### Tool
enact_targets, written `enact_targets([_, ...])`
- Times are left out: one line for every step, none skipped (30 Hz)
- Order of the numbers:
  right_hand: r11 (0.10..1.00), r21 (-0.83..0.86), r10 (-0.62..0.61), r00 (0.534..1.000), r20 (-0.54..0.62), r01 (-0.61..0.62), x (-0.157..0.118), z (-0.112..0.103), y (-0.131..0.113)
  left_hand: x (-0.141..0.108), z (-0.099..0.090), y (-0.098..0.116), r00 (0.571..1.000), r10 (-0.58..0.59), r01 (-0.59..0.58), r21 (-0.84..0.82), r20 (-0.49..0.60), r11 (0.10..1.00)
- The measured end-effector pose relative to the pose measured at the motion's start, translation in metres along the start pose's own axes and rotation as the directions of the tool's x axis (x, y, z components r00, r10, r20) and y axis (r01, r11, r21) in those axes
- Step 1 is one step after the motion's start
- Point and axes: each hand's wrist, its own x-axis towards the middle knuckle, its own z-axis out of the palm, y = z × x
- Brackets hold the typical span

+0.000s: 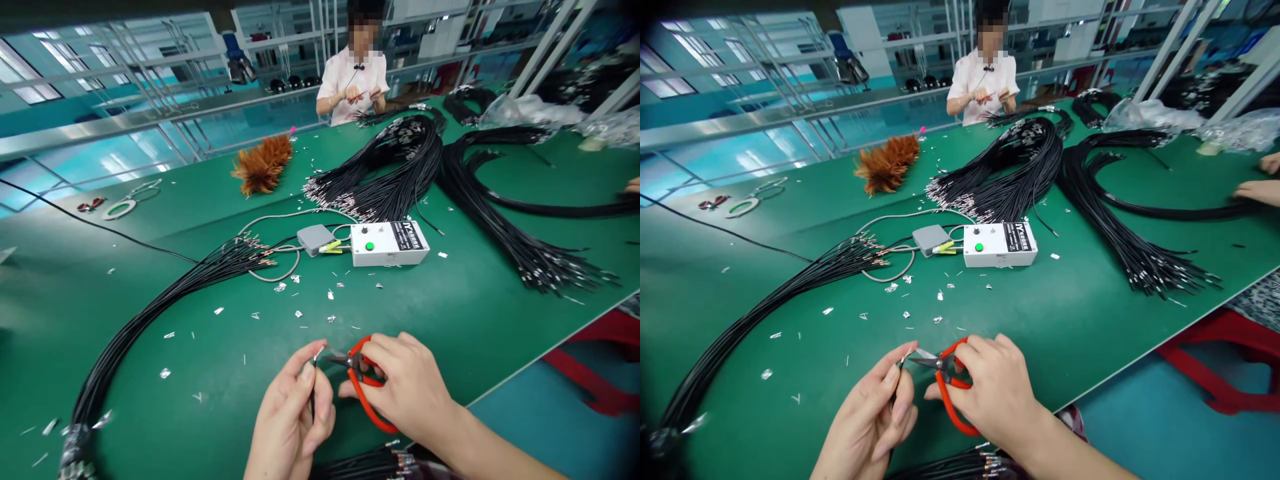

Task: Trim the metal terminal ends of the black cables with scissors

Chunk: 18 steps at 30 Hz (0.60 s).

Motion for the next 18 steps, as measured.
enact_targets([1.0, -0.025, -0.016, 1.0, -0.009, 0.016, 0.0012, -0.0003, -0.0008, 0.0002, -0.0001, -0.0007, 1.0, -0.002, 0.002, -0.005, 0.011, 1.0])
enact_targets([0.998, -0.046, -0.032, 0.999, -0.017, 0.031, 0.0024, -0.0009, -0.0013, 0.0003, -0.0002, -0.0012, 1.0, -0.003, 0.003, -0.01, 0.023, 1.0])
enact_targets([0.997, -0.065, -0.046, 0.999, -0.022, 0.045, 0.0035, -0.0018, -0.0016, 0.0003, -0.0004, -0.0017, 0.999, -0.003, 0.004, -0.012, 0.032, 1.0])
enact_targets([0.995, -0.08, -0.061, 0.998, -0.024, 0.059, 0.0045, -0.0028, -0.0017, 0.0002, -0.0005, -0.0019, 0.999, -0.002, 0.003, -0.014, 0.038, 1.0])
enact_targets([0.993, -0.092, -0.075, 0.997, -0.022, 0.073, 0.0054, -0.0038, -0.0015, 0.0, -0.0006, -0.0021, 0.999, -0.002, 0.002, -0.016, 0.042, 1.0])
enact_targets([0.991, -0.101, -0.089, 0.996, -0.021, 0.087, 0.006, -0.0047, -0.0013, -0.0001, -0.0007, -0.0022, 0.999, -0.002, 0.003, -0.017, 0.046, 1.0])
enact_targets([0.989, -0.108, -0.1, 0.995, -0.017, 0.097, 0.0065, -0.0055, -0.001, -0.0001, -0.0007, -0.0023, 0.999, -0.005, 0.006, -0.018, 0.05, 1.0])
enact_targets([0.988, -0.113, -0.107, 0.994, -0.011, 0.105, 0.0067, -0.0063, -0.0007, -0.0001, -0.0007, -0.0024, 0.999, -0.007, 0.008, -0.018, 0.053, 1.0])
enact_targets([0.987, -0.116, -0.111, 0.994, -0.008, 0.109, 0.0068, -0.0069, -0.0005, 0.0, -0.0006, -0.0026, 0.998, -0.01, 0.011, -0.016, 0.056, 1.0])
enact_targets([0.987, -0.119, -0.112, 0.994, -0.005, 0.11, 0.0068, -0.0076, -0.0003, 0.0001, -0.0005, -0.0028, 0.998, -0.013, 0.014, -0.013, 0.059, 1.0])
enact_targets([0.987, -0.121, -0.111, 0.994, -0.003, 0.11, 0.0067, -0.0081, -0.0001, 0.0001, -0.0004, -0.0031, 0.998, -0.016, 0.016, -0.009, 0.059, 1.0])
enact_targets([0.986, -0.123, -0.111, 0.994, 0.001, 0.111, 0.0064, -0.0087, 0.0001, 0.0002, -0.0003, -0.0035, 0.998, -0.018, 0.019, -0.006, 0.06, 1.0])
enact_targets([0.986, -0.125, -0.112, 0.994, 0.006, 0.112, 0.0062, -0.0092, 0.0003, 0.0002, -0.0002, -0.0037, 0.998, -0.02, 0.02, -0.004, 0.059, 1.0])
enact_targets([0.986, -0.127, -0.111, 0.994, 0.011, 0.112, 0.0058, -0.0097, 0.0006, 0.0002, -0.0001, -0.0038, 0.998, -0.021, 0.021, -0.003, 0.059, 1.0])
enact_targets([0.986, -0.128, -0.109, 0.994, 0.018, 0.111, 0.0055, -0.01, 0.0008, 0.0002, -0.0003, -0.0037, 0.998, -0.022, 0.022, -0.002, 0.058, 1.0])
enact_targets([0.986, -0.128, -0.106, 0.994, 0.028, 0.108, 0.005, -0.0102, 0.0011, 0.0002, -0.0005, -0.0034, 0.998, -0.024, 0.024, 0.001, 0.055, 1.0])
enact_targets([0.986, -0.127, -0.101, 0.994, 0.035, 0.105, 0.0044, -0.0102, 0.0014, 0.0003, -0.0009, -0.003, 0.998, -0.026, 0.026, 0.004, 0.053, 1.0])
enact_targets([0.987, -0.123, -0.097, 0.995, 0.04, 0.101, 0.0037, -0.0099, 0.0017, 0.0004, -0.0013, -0.0027, 0.998, -0.027, 0.027, 0.008, 0.051, 1.0])
